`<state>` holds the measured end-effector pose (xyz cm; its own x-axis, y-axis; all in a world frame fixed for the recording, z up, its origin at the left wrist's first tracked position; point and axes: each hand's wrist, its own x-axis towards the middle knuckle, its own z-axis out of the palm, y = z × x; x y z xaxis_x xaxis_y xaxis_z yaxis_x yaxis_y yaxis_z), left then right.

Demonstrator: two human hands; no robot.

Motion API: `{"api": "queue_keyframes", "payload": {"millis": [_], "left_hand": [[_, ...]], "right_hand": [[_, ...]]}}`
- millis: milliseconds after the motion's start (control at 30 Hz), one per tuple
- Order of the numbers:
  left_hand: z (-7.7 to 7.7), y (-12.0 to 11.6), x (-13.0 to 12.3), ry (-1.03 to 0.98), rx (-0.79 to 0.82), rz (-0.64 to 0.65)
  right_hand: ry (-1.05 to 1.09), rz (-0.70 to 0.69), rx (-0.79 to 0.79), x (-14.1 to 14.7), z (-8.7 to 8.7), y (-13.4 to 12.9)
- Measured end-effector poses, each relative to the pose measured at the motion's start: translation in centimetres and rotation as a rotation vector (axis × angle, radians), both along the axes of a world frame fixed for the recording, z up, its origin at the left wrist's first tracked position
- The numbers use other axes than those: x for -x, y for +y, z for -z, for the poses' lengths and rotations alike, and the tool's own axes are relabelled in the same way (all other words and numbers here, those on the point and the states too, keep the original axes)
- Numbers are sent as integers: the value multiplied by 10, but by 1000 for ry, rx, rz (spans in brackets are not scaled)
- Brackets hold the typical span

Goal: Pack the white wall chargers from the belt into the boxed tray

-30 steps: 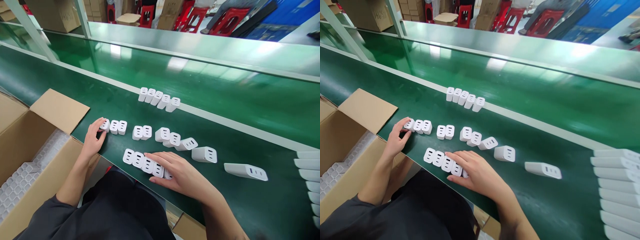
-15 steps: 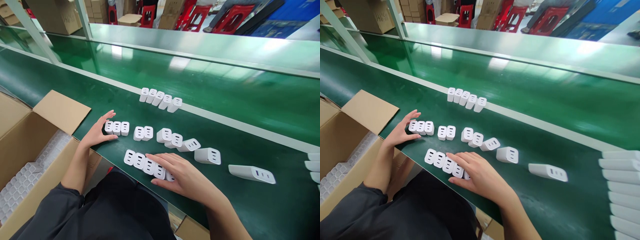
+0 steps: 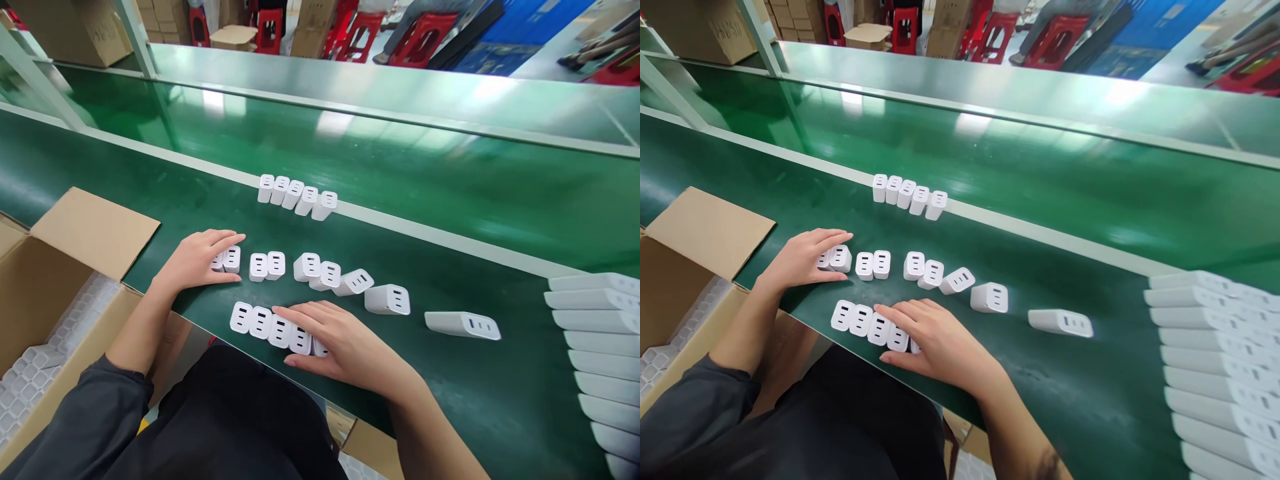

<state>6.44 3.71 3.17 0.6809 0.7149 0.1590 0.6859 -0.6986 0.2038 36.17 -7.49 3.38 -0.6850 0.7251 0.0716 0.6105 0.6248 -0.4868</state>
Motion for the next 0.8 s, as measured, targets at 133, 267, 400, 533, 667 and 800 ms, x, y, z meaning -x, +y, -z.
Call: {"api": "queue_keyframes", "payload": {"millis": [133, 267, 400, 533, 667, 800], "left_hand": [[3, 4, -7, 14, 17, 18], [4, 8, -14, 32, 18, 79], [1, 12, -23, 96, -9, 138], [-5, 12, -33, 132, -16, 155], [-8, 11, -43, 123, 2, 129], [-4, 12, -49, 118, -26, 139]], "right_hand": [[1, 7, 14, 0, 0, 0], [18, 2, 30, -1, 1, 1], [68, 24, 16, -7, -3, 2], [167, 208, -107, -19, -8, 7], [146, 520, -296, -35, -4, 13], [-46, 607, -293, -50, 6, 18]]}}
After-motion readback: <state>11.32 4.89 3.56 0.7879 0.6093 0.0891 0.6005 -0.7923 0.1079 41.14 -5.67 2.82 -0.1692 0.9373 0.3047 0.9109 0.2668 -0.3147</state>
